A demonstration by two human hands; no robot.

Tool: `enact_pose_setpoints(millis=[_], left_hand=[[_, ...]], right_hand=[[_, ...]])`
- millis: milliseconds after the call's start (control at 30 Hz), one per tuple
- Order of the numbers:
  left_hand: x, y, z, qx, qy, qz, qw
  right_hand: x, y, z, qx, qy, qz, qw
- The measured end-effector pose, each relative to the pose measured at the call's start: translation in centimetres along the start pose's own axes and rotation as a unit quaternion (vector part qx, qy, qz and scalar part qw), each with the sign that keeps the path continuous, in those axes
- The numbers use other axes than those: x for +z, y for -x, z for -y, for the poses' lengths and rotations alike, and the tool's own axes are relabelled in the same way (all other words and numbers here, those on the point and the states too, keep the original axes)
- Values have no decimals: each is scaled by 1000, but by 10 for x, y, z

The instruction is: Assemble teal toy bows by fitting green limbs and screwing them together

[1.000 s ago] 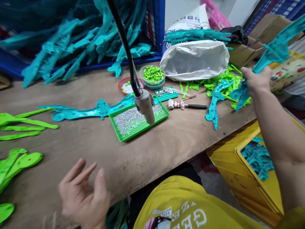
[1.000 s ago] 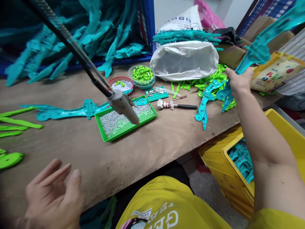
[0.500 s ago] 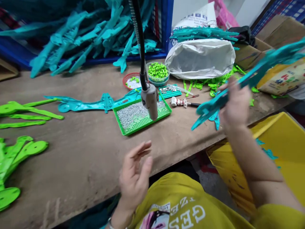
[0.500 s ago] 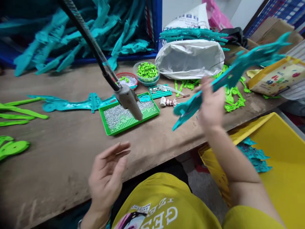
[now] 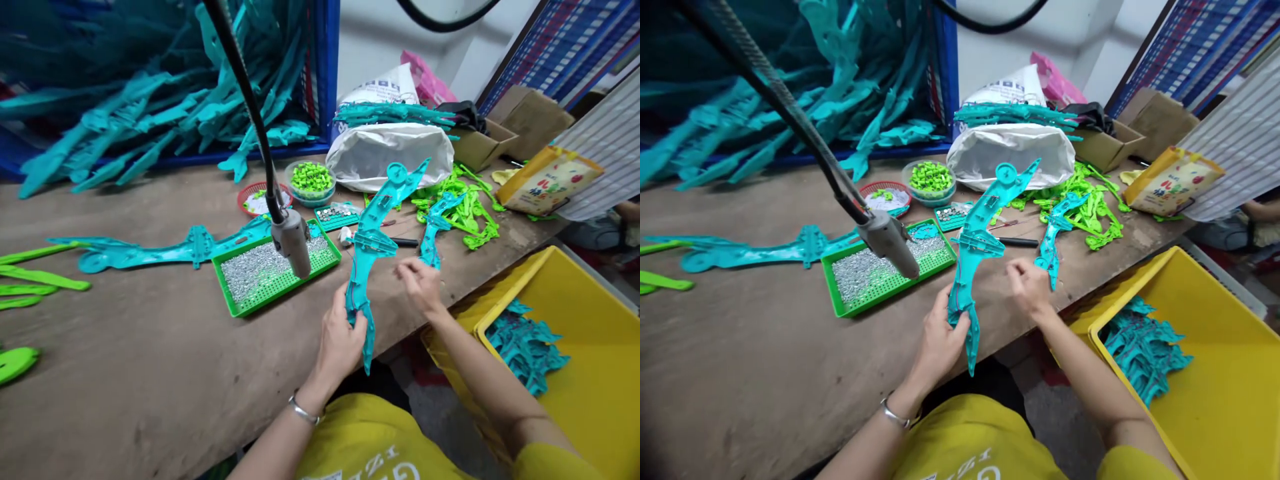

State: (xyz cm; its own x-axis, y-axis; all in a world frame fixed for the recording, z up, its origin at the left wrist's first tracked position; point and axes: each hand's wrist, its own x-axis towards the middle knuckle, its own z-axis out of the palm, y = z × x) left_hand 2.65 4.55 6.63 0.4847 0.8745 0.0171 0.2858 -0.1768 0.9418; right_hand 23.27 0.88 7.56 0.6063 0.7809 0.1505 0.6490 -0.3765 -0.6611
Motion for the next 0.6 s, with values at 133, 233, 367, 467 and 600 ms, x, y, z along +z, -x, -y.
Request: enact_pose_setpoints(millis=[133,233,367,467,600], left_hand=[[-4,-6,1,6,29,5,1000],[-5,-8,3,-6,55,5,998],[-13,-12,5,-11,45,-14,999],[-18,-16,4,-10,38,-17,999],[-19,-19,-2,-4,34,-14,999]], right_hand=[[-27,-79,-42,121,116,-125,978],[-29,-117,-61,194,161,-113,961],[-40,-127,-68,220,190,-83,953],[-72,-120,-68,186,210,-64,958],[-123,-108,-72,119,260,-38,957]])
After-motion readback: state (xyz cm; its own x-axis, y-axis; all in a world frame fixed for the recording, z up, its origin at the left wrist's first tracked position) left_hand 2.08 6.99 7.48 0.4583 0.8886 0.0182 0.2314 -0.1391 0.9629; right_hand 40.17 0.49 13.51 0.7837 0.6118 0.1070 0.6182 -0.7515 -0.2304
